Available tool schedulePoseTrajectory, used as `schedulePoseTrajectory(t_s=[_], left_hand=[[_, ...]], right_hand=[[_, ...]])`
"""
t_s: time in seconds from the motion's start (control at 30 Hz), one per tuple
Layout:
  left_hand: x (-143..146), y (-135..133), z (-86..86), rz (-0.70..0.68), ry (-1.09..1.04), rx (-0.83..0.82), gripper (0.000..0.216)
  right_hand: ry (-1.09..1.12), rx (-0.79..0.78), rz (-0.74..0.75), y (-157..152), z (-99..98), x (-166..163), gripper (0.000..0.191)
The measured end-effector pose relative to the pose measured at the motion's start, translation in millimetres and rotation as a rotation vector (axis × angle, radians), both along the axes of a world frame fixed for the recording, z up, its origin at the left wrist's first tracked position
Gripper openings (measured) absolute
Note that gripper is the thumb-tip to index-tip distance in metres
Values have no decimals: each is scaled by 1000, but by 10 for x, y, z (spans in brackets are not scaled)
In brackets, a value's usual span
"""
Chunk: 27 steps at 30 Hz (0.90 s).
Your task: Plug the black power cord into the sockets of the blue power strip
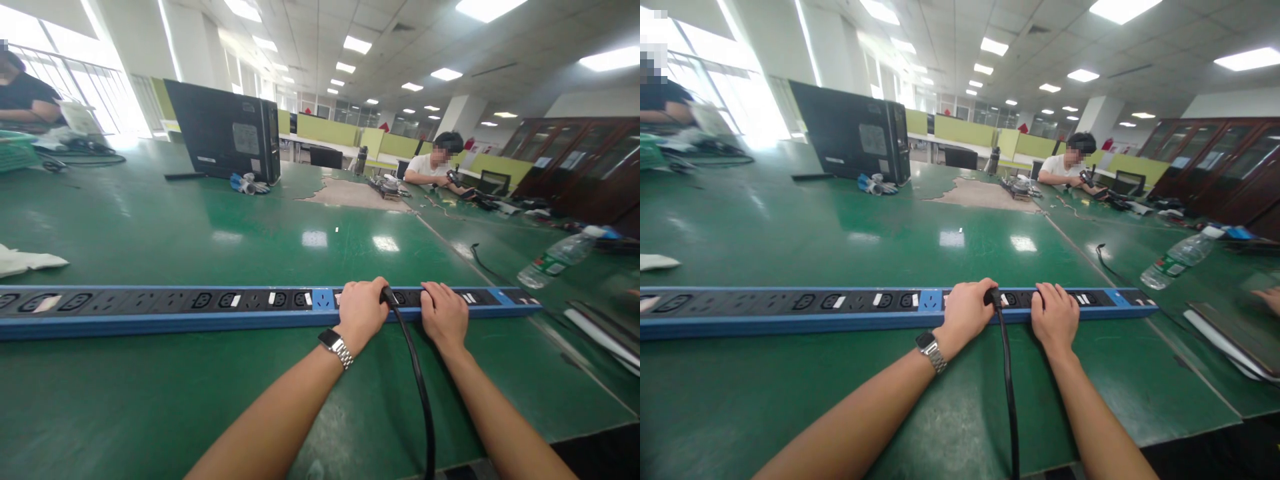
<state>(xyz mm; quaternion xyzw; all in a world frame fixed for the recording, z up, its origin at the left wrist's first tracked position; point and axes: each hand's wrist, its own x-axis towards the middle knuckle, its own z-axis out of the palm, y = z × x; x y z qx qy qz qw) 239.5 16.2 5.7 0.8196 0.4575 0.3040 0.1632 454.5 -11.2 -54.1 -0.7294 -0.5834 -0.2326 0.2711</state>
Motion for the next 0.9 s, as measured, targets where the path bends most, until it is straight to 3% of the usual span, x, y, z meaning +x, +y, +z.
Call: schedulePoseTrajectory(t_s=[0.13,0.23,0.3,0.43,0.53,0.63,0.9], left_hand=[[-61,69,93,25,-385,-61,29],[-428,145,164,31,-560,-9,30],[-863,171,156,70,-535,41,30],[-1882,114,42,278,-356,67,37],[-2387,40,-21,300,-203,35,42],[-2505,13,-28,215,-110,24,45],[-2336,56,88,135,-72,43,42]], right_hand=[[-8,-4,-4,1,-4,8,41],[-9,-10,-2,3,-14,20,42],[-8,-12,-1,5,-26,32,43],[-4,3,0,12,-56,60,44],[-13,15,1,17,-71,76,45],[-24,17,-2,18,-75,79,46],[-35,14,2,17,-82,83,45]])
